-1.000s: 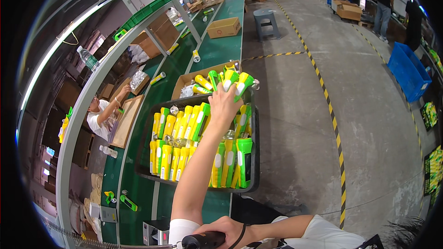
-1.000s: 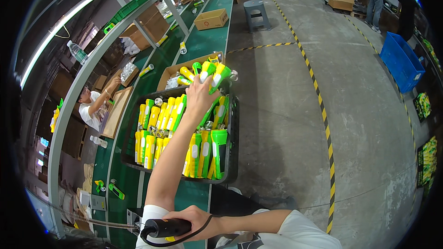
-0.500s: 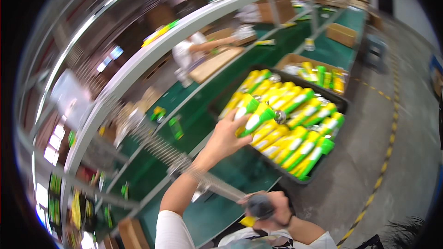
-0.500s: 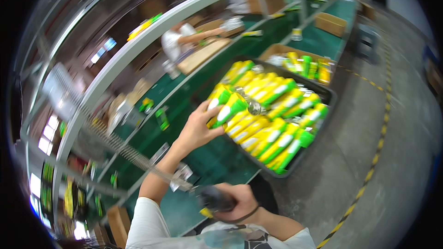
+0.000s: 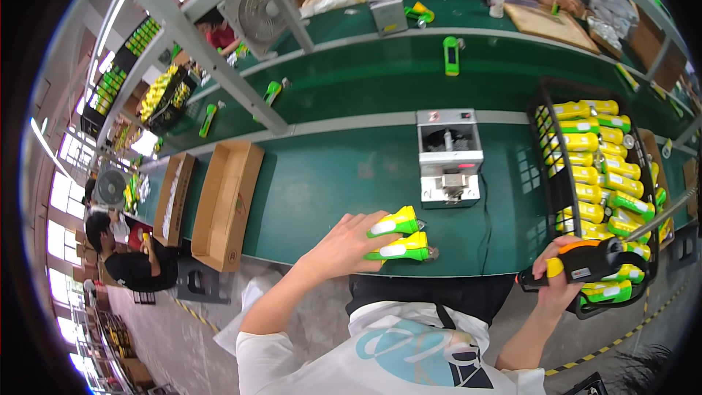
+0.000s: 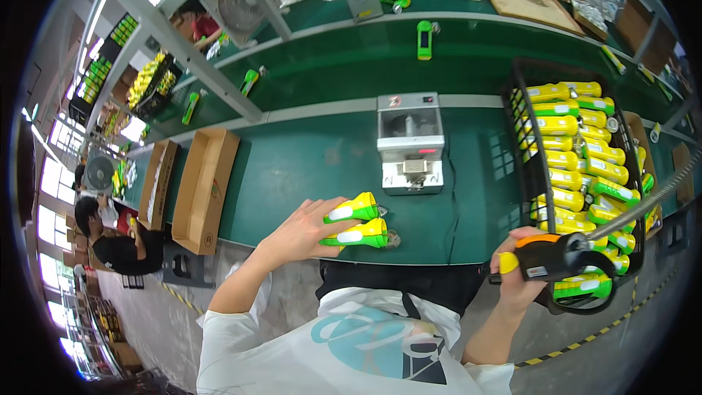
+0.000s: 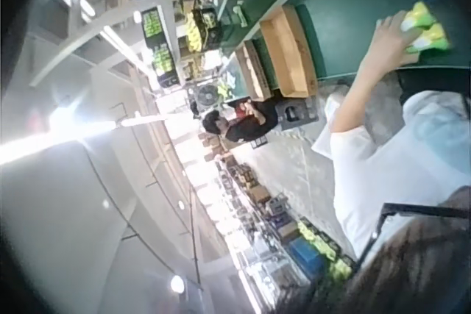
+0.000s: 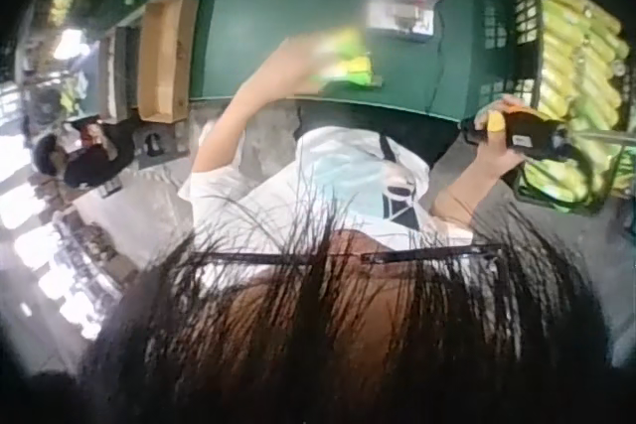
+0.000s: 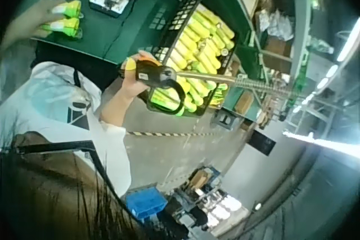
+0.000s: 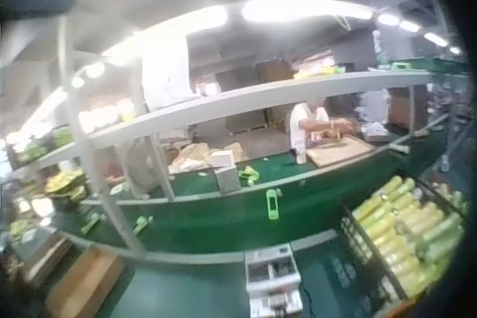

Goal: The person assembles flashlights by taking them from a crate, fastening components with an electric screwdriver, and placing the assembled flashlights onto a conveyor belt.

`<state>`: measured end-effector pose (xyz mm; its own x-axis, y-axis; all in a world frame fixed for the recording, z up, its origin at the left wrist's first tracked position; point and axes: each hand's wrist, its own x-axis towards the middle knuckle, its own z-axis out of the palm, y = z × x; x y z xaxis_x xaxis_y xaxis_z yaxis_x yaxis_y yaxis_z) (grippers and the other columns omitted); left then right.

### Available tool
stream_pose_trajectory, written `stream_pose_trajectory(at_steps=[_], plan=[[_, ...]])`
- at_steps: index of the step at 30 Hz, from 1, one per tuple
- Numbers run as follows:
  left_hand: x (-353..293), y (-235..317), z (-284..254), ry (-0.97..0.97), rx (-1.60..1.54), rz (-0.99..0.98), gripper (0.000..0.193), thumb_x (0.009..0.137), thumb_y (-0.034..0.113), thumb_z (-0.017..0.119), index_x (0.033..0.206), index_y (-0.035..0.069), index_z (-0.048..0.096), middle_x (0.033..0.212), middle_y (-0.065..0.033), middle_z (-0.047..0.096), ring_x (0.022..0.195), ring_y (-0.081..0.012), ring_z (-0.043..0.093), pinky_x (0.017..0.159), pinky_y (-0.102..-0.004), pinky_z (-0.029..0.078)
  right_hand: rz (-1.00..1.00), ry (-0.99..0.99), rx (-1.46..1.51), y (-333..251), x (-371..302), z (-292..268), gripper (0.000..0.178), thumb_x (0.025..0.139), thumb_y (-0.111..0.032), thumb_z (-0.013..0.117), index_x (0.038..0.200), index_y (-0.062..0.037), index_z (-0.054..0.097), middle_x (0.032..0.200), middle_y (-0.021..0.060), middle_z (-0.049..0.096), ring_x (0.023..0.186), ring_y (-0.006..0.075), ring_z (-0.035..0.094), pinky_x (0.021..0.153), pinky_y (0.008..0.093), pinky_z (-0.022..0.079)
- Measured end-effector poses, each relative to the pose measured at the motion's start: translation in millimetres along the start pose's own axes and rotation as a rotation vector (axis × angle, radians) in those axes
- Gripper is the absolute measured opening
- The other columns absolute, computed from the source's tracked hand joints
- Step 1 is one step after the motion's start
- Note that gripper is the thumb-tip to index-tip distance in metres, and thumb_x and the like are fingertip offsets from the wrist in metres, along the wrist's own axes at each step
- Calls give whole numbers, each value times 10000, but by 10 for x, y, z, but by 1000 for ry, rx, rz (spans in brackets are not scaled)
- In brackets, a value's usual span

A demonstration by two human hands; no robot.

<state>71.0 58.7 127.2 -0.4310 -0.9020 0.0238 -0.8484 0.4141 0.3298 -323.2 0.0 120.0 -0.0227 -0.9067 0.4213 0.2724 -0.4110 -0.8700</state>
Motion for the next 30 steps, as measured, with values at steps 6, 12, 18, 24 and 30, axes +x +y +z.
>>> stream_pose_trajectory(at_steps=[6,12,18,24,30], plan=[[-247,-447,475,14,164,-67,560,687,212,806,1243,215,736,1481,-174,550,1286,-319,592,1049,-456,488,12,24,-16,188,149,315,407,955,-214,725,1214,22,519,693,58,534,554,127,490,523,272,446],[-231,-469,686,161,217,2,710,662,224,838,1346,128,672,1455,-108,562,1251,-291,586,1037,-461,486,3,-34,-9,276,180,439,405,966,-263,665,1219,1,491,693,65,543,567,133,483,527,277,447],[-266,-495,906,168,284,16,672,692,359,850,1301,135,679,1218,17,626,1080,-168,602,918,-349,495,-8,-77,30,363,229,459,414,974,-287,667,1220,-6,487,677,65,549,570,137,474,518,281,428],[-265,-552,935,221,320,102,618,733,429,829,1243,111,684,1068,12,657,1028,-146,620,871,-325,485,5,-74,15,389,227,388,418,978,-326,643,1209,-16,482,671,59,535,563,143,462,508,280,410],[-247,-369,763,128,180,84,625,720,389,847,1244,97,671,1004,-7,641,870,-159,676,780,-320,519,10,-42,16,382,189,331,432,984,-350,657,1200,-18,483,667,55,526,559,146,463,502,284,405]])
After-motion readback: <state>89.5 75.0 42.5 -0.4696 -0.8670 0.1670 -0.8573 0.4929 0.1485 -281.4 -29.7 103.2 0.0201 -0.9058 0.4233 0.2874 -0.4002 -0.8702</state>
